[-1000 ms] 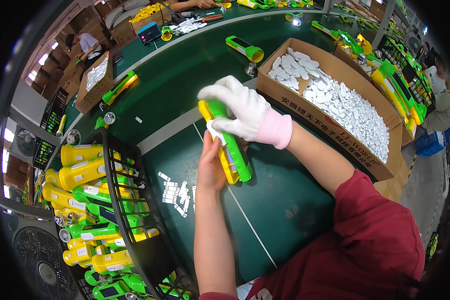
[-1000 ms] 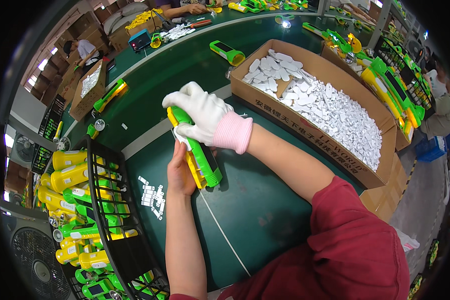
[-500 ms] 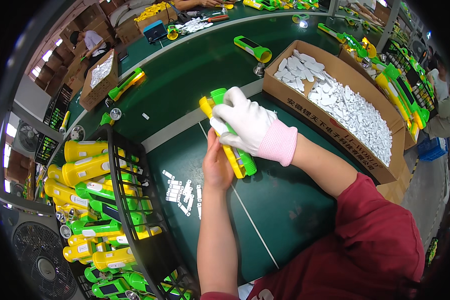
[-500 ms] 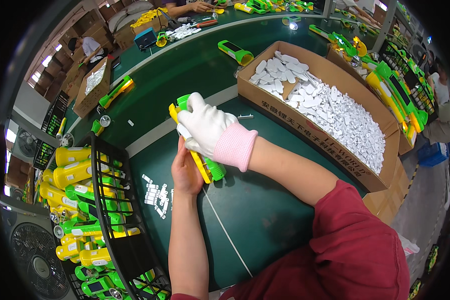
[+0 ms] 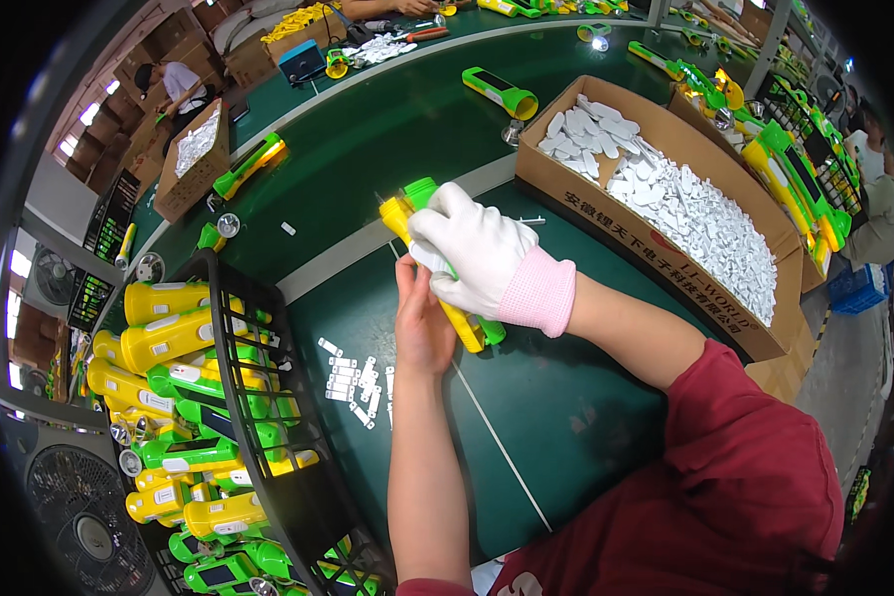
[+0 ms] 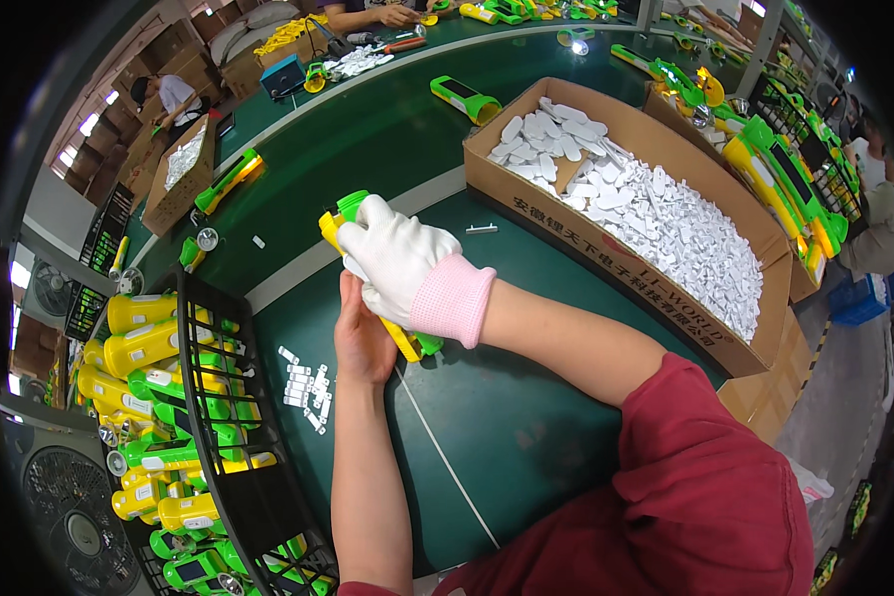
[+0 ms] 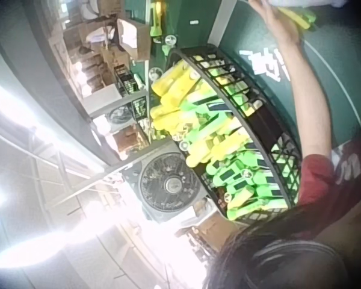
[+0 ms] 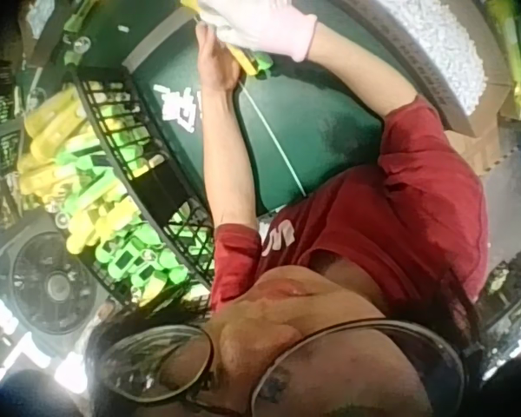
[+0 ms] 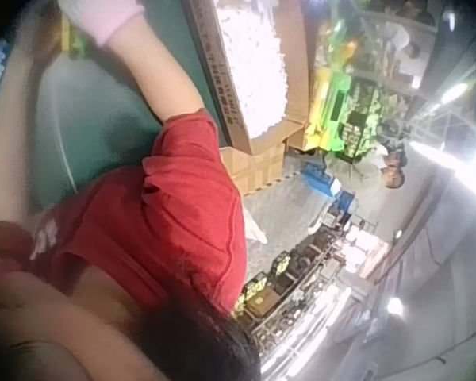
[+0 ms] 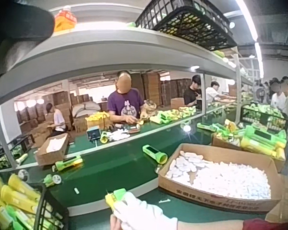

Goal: The person takes flashlights from a bin and a conveyor belt, retrieves switches from a box, installs the switches onto each flashlight body, and places the flashlights onto the conveyor belt.

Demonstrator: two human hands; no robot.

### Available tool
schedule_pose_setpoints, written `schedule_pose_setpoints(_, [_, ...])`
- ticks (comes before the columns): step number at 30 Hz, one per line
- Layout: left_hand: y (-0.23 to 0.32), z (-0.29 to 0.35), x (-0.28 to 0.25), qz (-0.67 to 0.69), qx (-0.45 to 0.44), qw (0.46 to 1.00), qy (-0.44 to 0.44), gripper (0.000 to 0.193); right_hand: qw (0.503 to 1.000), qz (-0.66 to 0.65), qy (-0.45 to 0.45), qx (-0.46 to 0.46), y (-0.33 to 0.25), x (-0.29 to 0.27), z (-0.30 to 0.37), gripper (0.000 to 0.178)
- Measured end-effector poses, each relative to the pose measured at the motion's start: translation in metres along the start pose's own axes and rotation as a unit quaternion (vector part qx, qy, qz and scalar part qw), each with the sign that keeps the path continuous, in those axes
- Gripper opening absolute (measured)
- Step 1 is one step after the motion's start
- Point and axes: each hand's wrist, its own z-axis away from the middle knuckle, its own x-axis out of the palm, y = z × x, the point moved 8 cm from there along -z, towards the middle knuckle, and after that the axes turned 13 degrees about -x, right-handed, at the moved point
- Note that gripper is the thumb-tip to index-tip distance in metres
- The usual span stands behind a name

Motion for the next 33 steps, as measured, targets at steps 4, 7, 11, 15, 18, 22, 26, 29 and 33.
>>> schedule_pose_setpoints(4, [0.001, 0.000, 0.001, -0.004, 0.003, 1.000, 0.010, 0.044, 1.000, 0.010, 0.001, 0.001, -0.004, -0.001, -0.001, 0.028])
schedule_pose_setpoints(7, [-0.006, -0.003, -0.004, 0.033, -0.028, 0.999, 0.002, 0.048, 0.999, 0.024, 0.027, 0.016, -0.004, 0.003, 0.002, 0.024])
schedule_pose_setpoints(11, [-0.014, -0.003, -0.006, 0.038, -0.054, 0.998, 0.008, 0.051, 0.998, 0.034, 0.028, 0.047, 0.000, 0.004, 0.004, 0.018])
schedule_pose_setpoints(15, [-0.009, -0.004, -0.003, 0.050, -0.028, 0.998, -0.008, 0.052, 0.999, -0.007, 0.021, 0.050, 0.010, 0.002, 0.004, 0.015])
schedule_pose_setpoints(18, [-0.010, -0.003, -0.013, 0.037, -0.027, 0.999, 0.026, 0.049, 0.994, -0.103, 0.009, -0.020, 0.010, 0.001, 0.001, 0.020])
schedule_pose_setpoints(22, [-0.012, 0.002, -0.018, 0.061, -0.040, 0.997, 0.022, 0.049, 0.977, -0.207, 0.023, -0.044, 0.007, 0.000, -0.003, 0.019])
schedule_pose_setpoints(26, [0.002, 0.008, -0.004, 0.046, 0.001, 0.999, -0.028, 0.041, 0.809, -0.572, 0.080, 0.107, 0.020, 0.008, -0.003, 0.022])
schedule_pose_setpoints(29, [-0.005, -0.001, -0.027, 0.124, -0.027, 0.992, 0.005, 0.040, 0.938, -0.305, 0.119, 0.113, 0.048, -0.004, -0.002, 0.025])
schedule_pose_setpoints(33, [0.015, 0.001, -0.021, 0.217, 0.034, 0.975, -0.008, 0.038, 0.979, -0.032, -0.154, 0.128, 0.062, 0.019, 0.007, 0.018])
